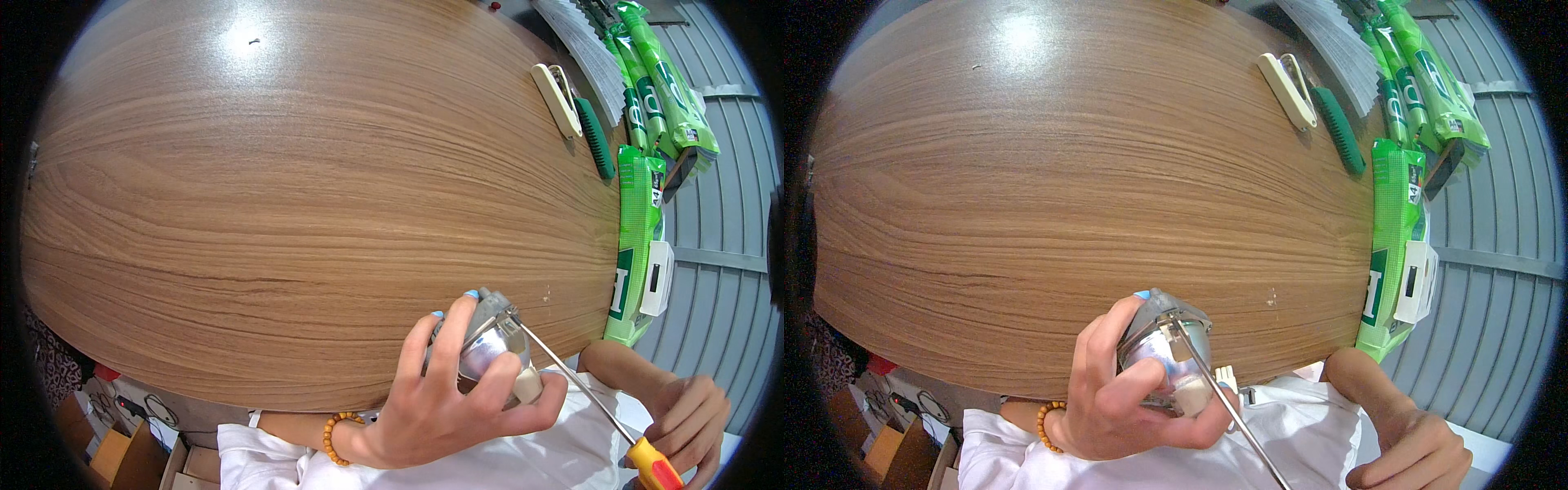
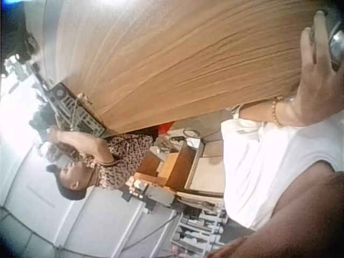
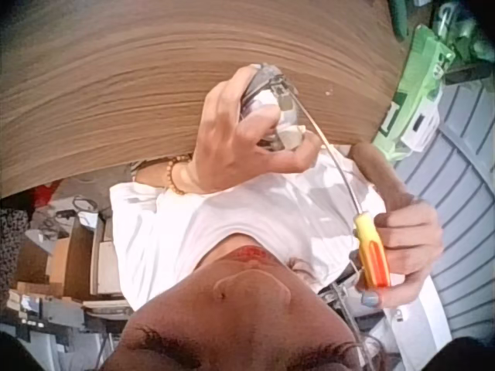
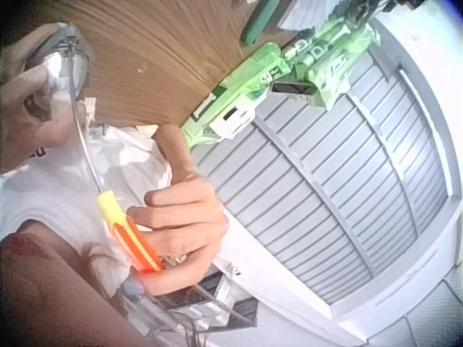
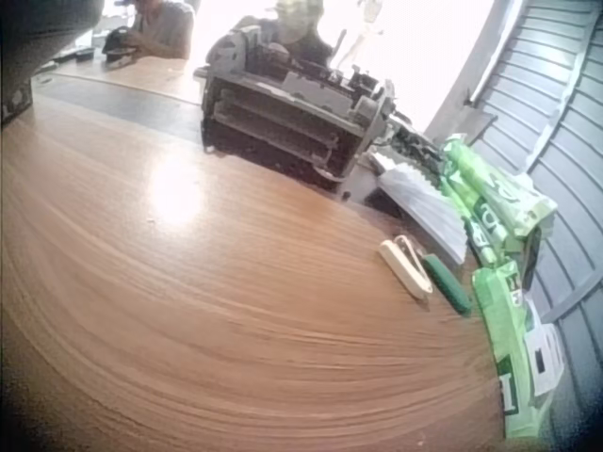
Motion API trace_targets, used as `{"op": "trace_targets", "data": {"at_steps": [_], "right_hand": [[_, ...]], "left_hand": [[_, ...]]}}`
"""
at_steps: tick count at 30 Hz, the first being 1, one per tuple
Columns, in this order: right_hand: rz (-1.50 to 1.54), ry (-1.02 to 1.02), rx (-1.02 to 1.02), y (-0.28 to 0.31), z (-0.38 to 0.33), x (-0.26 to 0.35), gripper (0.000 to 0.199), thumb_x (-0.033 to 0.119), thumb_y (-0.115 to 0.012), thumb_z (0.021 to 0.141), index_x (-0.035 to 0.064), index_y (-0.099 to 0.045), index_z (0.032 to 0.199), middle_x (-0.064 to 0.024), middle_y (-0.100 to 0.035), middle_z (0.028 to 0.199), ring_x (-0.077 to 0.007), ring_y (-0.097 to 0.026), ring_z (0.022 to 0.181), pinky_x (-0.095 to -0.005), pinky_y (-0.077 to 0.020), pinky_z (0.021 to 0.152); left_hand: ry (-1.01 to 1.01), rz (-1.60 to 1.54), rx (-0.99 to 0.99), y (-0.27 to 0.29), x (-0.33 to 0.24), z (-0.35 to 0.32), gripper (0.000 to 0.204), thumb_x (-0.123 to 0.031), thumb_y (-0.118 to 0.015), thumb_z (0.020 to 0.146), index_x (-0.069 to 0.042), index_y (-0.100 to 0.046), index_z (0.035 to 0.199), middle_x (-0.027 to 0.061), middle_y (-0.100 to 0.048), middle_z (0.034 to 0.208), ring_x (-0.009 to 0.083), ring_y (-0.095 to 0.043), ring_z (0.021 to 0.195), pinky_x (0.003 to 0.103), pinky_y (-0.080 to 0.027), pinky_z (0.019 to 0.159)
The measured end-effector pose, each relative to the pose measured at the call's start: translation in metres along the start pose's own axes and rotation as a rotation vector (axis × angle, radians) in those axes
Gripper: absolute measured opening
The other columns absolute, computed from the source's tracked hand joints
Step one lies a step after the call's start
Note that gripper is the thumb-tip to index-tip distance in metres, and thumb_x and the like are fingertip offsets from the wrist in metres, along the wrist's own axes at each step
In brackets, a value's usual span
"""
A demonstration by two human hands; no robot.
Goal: The person disassembles a projector lamp unit using a screwdriver, removing screws and prying off small metal clips by hand to separate the bulb from its housing.
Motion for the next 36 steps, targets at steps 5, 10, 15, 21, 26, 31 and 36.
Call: {"op": "trace_targets", "data": {"at_steps": [5, 10, 15, 21, 26, 31, 36], "right_hand": [[-0.468, -0.248, 0.096, -0.015, 0.008, -0.015, 0.035, 0.023, -0.066, 0.070, 0.0056, -0.049, 0.095, -0.0026, -0.045, 0.052, -0.0103, -0.043, 0.036, -0.0191, -0.0261, 0.031], [-0.529, 0.055, -0.098, 0.001, -0.007, 0.005, 0.023, 0.005, -0.070, 0.061, 0.0115, -0.064, 0.082, 0.0038, -0.051, 0.053, -0.0028, -0.047, 0.036, -0.0092, -0.0265, 0.032], [-0.035, 0.084, 0.020, 0.005, -0.019, 0.018, 0.022, 0.008, -0.072, 0.060, 0.0111, -0.064, 0.080, 0.0032, -0.050, 0.052, -0.0026, -0.045, 0.035, -0.0095, -0.0250, 0.032], [-0.345, -0.297, 0.223, -0.023, 0.001, -0.016, 0.033, 0.021, -0.065, 0.071, 0.0063, -0.049, 0.097, -0.0025, -0.045, 0.052, -0.0108, -0.045, 0.038, -0.0192, -0.0272, 0.031], [-0.556, 0.014, -0.119, -0.002, -0.009, 0.002, 0.030, 0.002, -0.069, 0.061, 0.0104, -0.061, 0.088, 0.0023, -0.048, 0.050, -0.0036, -0.045, 0.035, -0.0101, -0.0304, 0.031], [-0.128, -0.115, 0.117, 0.000, -0.007, -0.004, 0.030, 0.001, -0.069, 0.060, 0.0102, -0.061, 0.088, 0.0024, -0.049, 0.051, -0.0042, -0.047, 0.036, -0.0098, -0.0307, 0.032], [-0.064, -0.113, 0.110, -0.002, -0.008, -0.004, 0.025, -0.001, -0.067, 0.061, 0.0095, -0.060, 0.083, 0.0018, -0.052, 0.052, -0.0045, -0.047, 0.036, -0.0102, -0.0307, 0.032]], "left_hand": [[-0.004, 0.009, -0.001, 0.001, 0.001, -0.001, 0.054, -0.026, -0.075, 0.044, -0.010, -0.038, 0.081, 0.0230, -0.048, 0.095, 0.0284, -0.051, 0.074, 0.031, -0.044, 0.064], [-0.015, 0.022, 0.012, 0.000, -0.001, -0.002, 0.053, -0.025, -0.074, 0.045, -0.010, -0.038, 0.081, 0.0228, -0.048, 0.094, 0.0285, -0.051, 0.075, 0.031, -0.044, 0.064], [-0.032, 0.038, -0.012, 0.001, -0.003, -0.002, 0.056, -0.026, -0.073, 0.045, -0.010, -0.037, 0.085, 0.0228, -0.048, 0.093, 0.0289, -0.051, 0.075, 0.032, -0.044, 0.065], [-0.008, 0.046, 0.007, 0.001, -0.001, -0.002, 0.059, -0.028, -0.073, 0.046, -0.010, -0.036, 0.089, 0.0217, -0.048, 0.093, 0.0288, -0.051, 0.078, 0.032, -0.044, 0.065], [-0.046, 0.063, -0.007, -0.002, -0.004, -0.004, 0.059, -0.028, -0.072, 0.046, -0.011, -0.036, 0.090, 0.0210, -0.047, 0.093, 0.0286, -0.050, 0.079, 0.032, -0.043, 0.065], [-0.224, 0.242, -0.014, -0.004, -0.016, -0.010, 0.058, -0.028, -0.070, 0.048, -0.010, -0.035, 0.090, 0.0195, -0.047, 0.091, 0.0287, -0.050, 0.079, 0.032, -0.042, 0.065], [0.069, 0.051, 0.038, -0.004, 0.002, -0.009, 0.024, -0.021, -0.057, 0.067, -0.033, -0.047, 0.086, -0.0004, -0.033, 0.083, 0.0262, -0.054, 0.085, 0.037, -0.043, 0.068]]}}
Point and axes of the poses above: each hand's wrist, its own z-axis towards the middle knuckle, its own y-axis out of the back of the hand, x = y × z, the point moved 9 cm from there along z, towards the middle knuckle
